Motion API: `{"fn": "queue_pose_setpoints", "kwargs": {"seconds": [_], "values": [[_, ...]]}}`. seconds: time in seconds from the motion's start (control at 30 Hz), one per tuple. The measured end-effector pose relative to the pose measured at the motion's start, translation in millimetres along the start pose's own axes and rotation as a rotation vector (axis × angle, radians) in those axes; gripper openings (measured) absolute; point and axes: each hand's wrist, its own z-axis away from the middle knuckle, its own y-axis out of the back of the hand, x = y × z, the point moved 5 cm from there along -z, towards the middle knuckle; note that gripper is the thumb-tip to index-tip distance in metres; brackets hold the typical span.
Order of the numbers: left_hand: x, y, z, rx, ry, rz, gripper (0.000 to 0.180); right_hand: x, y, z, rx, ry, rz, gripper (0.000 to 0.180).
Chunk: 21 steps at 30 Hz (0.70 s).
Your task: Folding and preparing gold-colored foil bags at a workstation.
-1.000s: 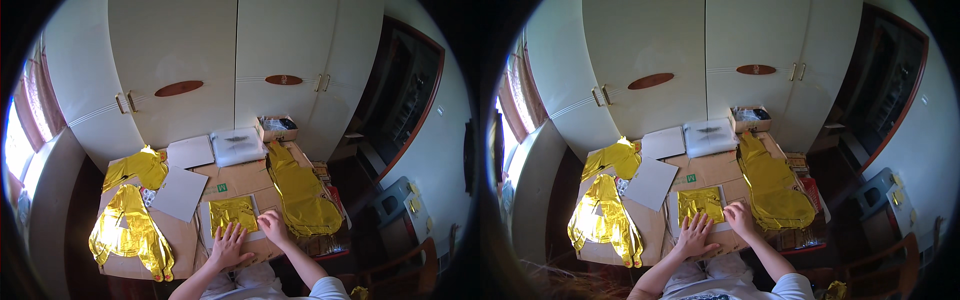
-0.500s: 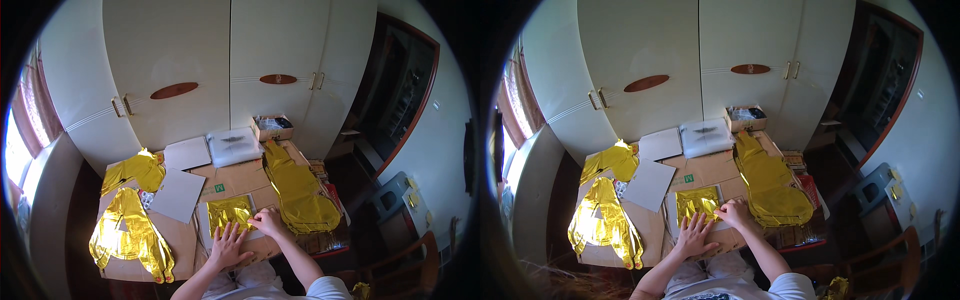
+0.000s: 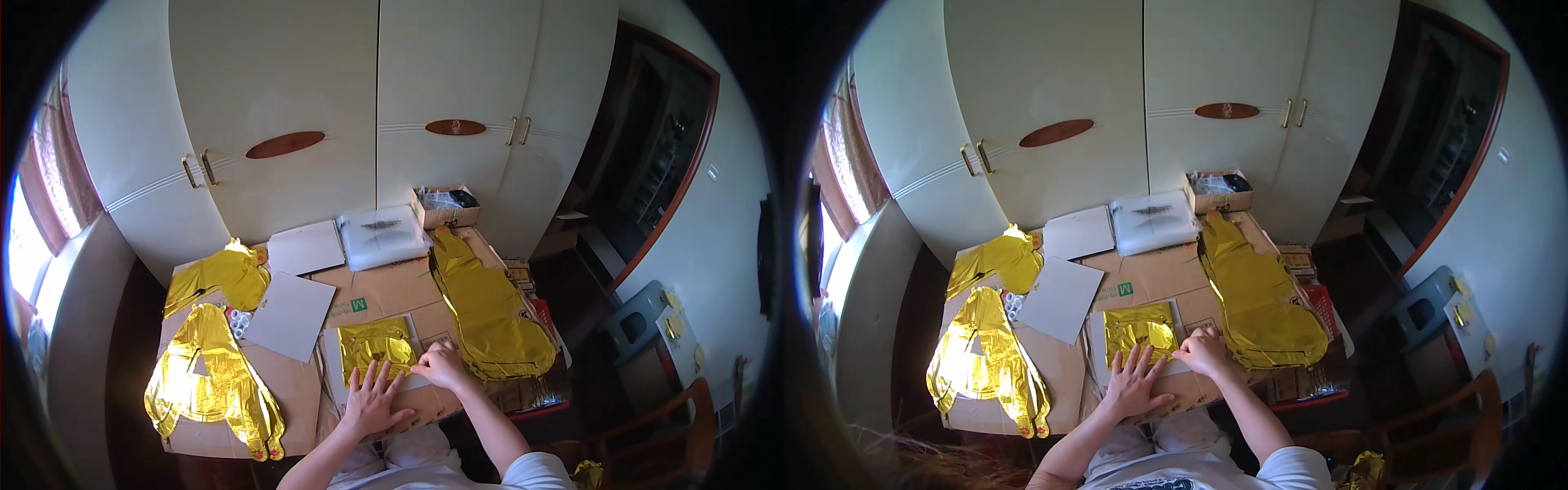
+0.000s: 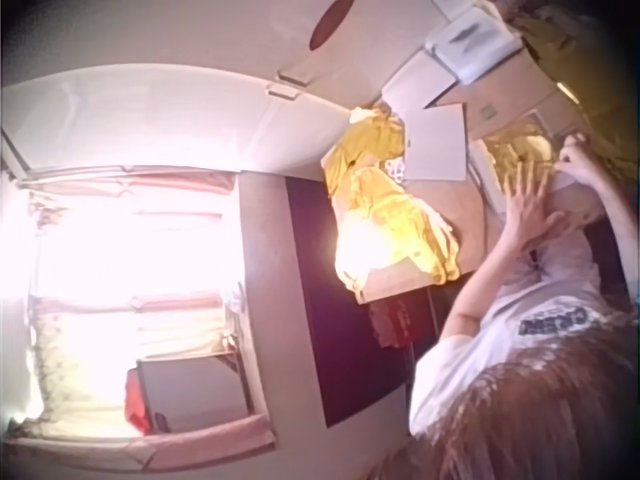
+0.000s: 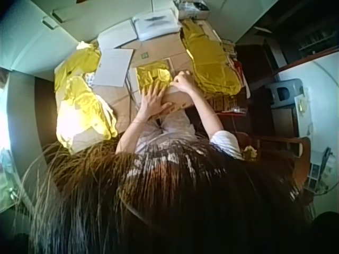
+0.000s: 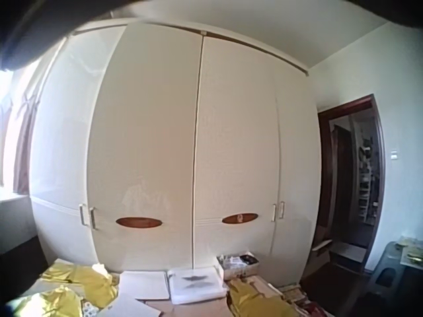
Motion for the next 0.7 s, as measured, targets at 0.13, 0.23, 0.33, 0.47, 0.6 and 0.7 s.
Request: {"fn": "queue_pose_setpoints", "kwargs": {"seconds": [0.13,0.23,0.33,0.47,0.6,0.7], "values": [[0,-1,1,-0.008,0.005,-0.001,0.087,-9,7,-1,-0.029,-0.025,0.070,0.027],[0,-1,-1,-0.022,0.004,0.002,0.087,-10,7,-3,-0.055,-0.020,0.099,0.027],[-1,1,0,-0.037,0.010,-0.003,0.087,-15,12,-5,-0.057,-0.016,0.124,0.028],[0,0,-1,-0.037,0.006,-0.010,0.088,-2,4,-11,0.003,0.056,-0.002,0.031],[0,-1,-1,-0.045,0.005,-0.016,0.088,6,-3,-19,0.090,0.032,-0.168,0.031],[0,-2,1,-0.051,0.010,-0.009,0.088,6,-2,-24,0.086,0.014,-0.208,0.028]]}}
